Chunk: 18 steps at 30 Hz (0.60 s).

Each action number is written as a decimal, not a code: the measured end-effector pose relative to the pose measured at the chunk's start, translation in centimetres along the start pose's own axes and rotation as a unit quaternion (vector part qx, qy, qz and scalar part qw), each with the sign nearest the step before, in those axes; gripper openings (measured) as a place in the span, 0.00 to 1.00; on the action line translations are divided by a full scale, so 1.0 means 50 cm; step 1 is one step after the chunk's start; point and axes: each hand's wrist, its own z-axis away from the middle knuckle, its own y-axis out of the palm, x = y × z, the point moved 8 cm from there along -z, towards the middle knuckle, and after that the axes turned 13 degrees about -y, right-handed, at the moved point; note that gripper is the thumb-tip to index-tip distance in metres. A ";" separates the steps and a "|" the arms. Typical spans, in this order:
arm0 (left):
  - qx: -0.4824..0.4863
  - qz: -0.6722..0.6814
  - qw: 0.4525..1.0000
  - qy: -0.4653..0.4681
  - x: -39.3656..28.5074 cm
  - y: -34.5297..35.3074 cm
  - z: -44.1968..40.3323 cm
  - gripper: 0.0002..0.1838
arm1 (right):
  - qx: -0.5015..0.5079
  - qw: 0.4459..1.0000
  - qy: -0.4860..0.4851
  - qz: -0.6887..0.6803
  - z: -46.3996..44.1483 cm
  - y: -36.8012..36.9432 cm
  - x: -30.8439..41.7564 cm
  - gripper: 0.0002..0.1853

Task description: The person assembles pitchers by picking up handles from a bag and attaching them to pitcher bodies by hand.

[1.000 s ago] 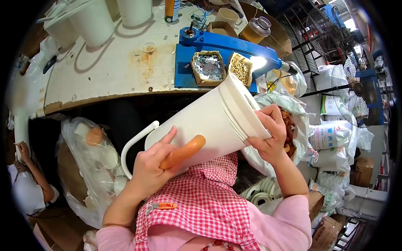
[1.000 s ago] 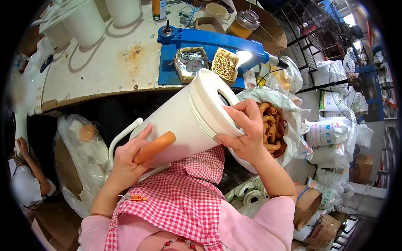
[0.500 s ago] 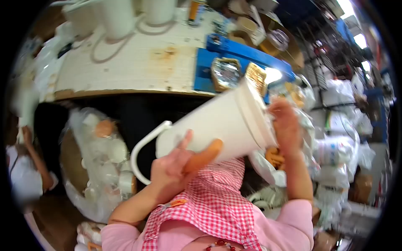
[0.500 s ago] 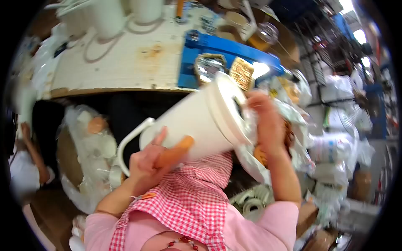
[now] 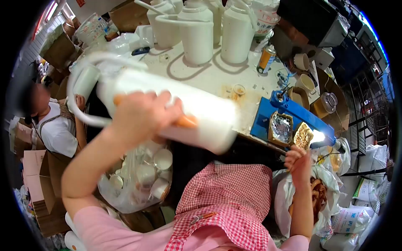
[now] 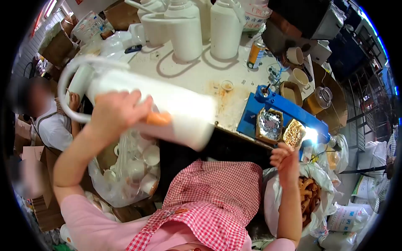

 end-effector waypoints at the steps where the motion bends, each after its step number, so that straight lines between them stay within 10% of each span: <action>1: 0.004 -0.075 0.997 0.011 0.045 0.058 -0.012 0.12 | 0.003 1.000 0.027 0.009 0.014 0.020 -0.030 0.34; 9: 0.146 -0.315 0.934 -0.081 0.447 0.628 0.005 0.21 | 0.042 0.988 0.142 -0.046 0.074 0.105 -0.173 0.23; 14: 0.214 -0.256 0.940 -0.068 0.411 0.613 0.022 0.25 | -0.033 0.984 0.160 -0.074 0.096 0.035 -0.198 0.18; 18: -0.146 0.067 0.947 -0.278 0.385 0.392 -0.137 0.46 | -0.045 0.983 0.175 -0.041 0.076 0.053 -0.233 0.16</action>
